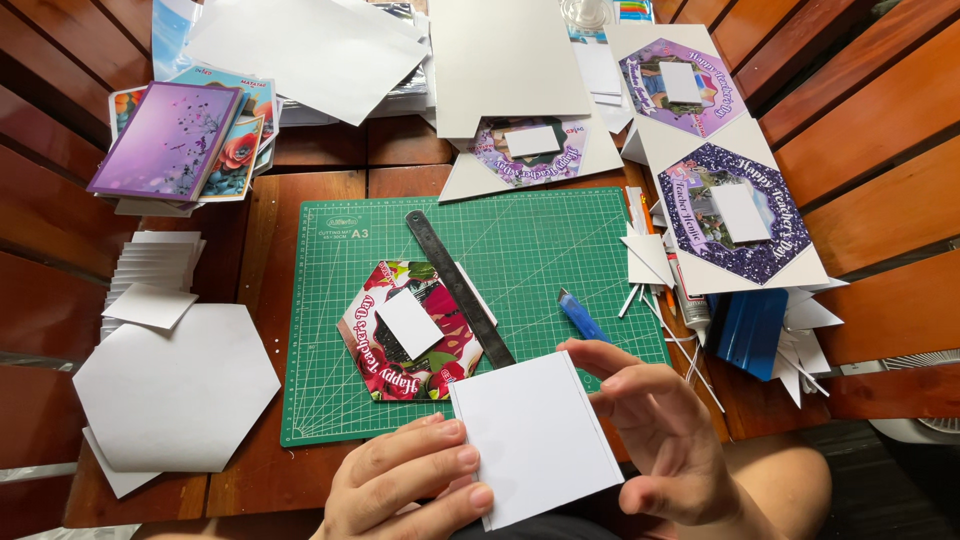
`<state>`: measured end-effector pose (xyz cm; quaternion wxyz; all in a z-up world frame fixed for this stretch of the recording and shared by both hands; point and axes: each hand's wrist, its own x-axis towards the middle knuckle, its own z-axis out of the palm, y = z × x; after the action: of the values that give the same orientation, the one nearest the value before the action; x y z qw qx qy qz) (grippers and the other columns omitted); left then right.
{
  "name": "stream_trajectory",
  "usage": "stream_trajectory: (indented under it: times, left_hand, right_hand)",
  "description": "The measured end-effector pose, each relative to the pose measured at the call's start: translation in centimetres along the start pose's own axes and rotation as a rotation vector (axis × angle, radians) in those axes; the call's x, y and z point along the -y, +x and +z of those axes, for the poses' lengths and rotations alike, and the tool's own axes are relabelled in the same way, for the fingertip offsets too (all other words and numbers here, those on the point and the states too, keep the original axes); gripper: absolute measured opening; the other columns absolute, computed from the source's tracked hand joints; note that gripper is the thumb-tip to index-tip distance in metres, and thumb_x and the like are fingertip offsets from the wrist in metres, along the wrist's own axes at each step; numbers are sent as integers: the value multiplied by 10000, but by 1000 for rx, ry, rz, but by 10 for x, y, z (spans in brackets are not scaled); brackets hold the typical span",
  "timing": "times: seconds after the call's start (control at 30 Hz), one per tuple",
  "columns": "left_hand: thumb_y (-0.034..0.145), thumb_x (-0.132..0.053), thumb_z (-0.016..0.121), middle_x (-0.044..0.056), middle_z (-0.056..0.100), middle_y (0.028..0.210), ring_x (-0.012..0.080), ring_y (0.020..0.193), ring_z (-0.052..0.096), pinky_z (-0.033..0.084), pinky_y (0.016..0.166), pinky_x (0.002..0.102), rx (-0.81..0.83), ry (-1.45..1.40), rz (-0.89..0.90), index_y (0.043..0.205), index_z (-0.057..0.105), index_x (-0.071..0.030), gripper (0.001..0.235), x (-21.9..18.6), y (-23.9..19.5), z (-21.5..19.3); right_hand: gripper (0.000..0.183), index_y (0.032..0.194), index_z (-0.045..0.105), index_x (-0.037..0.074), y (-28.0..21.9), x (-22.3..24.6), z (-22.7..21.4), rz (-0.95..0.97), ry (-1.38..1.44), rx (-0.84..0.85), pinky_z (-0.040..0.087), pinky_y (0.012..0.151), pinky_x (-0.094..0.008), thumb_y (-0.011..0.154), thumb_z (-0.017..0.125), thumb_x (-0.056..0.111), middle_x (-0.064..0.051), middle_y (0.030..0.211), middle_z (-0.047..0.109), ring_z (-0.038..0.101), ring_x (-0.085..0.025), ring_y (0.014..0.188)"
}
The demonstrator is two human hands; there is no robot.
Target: The person assembles small white paper boxes by folding and gluing the edges. They use a utility knife to trim paper, a ruler to measure, and a tube of glue to secure the joints. The workspace includes a green cutting mat, stacks of paper, and finished decorative boxes.
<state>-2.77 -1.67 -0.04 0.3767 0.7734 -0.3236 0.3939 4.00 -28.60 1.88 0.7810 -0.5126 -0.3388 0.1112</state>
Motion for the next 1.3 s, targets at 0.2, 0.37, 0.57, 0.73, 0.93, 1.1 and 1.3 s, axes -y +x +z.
stream_trajectory:
  times: [0.2, 0.37, 0.57, 0.73, 0.93, 1.1, 1.3]
  left_hand:
    - [940, -58, 745, 46, 735, 1142, 231, 1085, 786, 703, 972, 344, -3, 14, 61, 1139, 728, -179, 233, 4, -3, 4]
    - [847, -142, 913, -25, 682, 1167, 170, 1123, 743, 694, 993, 309, -144, 94, -80, 1157, 717, -317, 407, -14, 1, 14]
    - [927, -180, 780, 299, 525, 1448, 381, 1350, 630, 669, 1007, 412, -25, -113, -352, 1236, 689, -155, 323, -6, -2, 16]
    - [863, -11, 733, 284, 543, 1515, 356, 1440, 575, 558, 1106, 376, 64, -403, -512, 1437, 509, -6, 616, -8, 22, 6]
    - [924, -389, 728, 251, 445, 1564, 368, 1495, 464, 526, 1148, 466, 105, -812, -641, 1459, 468, -2, 709, -3, 22, -2]
    - [814, -432, 891, 261, 538, 1512, 376, 1469, 519, 519, 1137, 439, -3, -803, -643, 1411, 517, -27, 813, 4, 7, 10]
    - [670, -295, 965, 261, 610, 1434, 367, 1410, 592, 525, 1158, 460, 5, -668, -593, 1362, 561, -8, 851, 11, 7, 11]
  right_hand:
    - [539, 1305, 563, 28, 0, -4, 1, 1, 124, -3, 375, 1166, -513, 947, 914, 226, -378, 1542, 412, 404, -419, 1491]
    - [541, 1252, 605, 79, -1, 2, 0, -12, -25, -2, 419, 1153, -520, 914, 936, 344, -329, 1492, 463, 461, -410, 1447]
    - [613, 1299, 538, 60, -4, -5, -7, 7, 74, -15, 451, 1101, -437, 836, 936, 114, -357, 1525, 389, 422, -397, 1463]
    - [639, 1276, 544, 85, -4, -5, -5, 7, -5, -51, 466, 1078, -395, 781, 947, 115, -309, 1485, 409, 448, -369, 1427]
    - [632, 1274, 555, 72, -2, -9, -7, -5, -46, -42, 487, 1062, -377, 789, 950, 162, -273, 1463, 440, 502, -343, 1380]
    - [603, 1262, 562, 64, 3, -11, -6, -5, -110, -7, 535, 1031, -377, 810, 940, 194, -267, 1438, 490, 518, -357, 1388]
    - [623, 1271, 574, 71, 3, -15, -11, 25, -118, -5, 539, 1049, -398, 793, 949, 211, -260, 1465, 500, 549, -326, 1365]
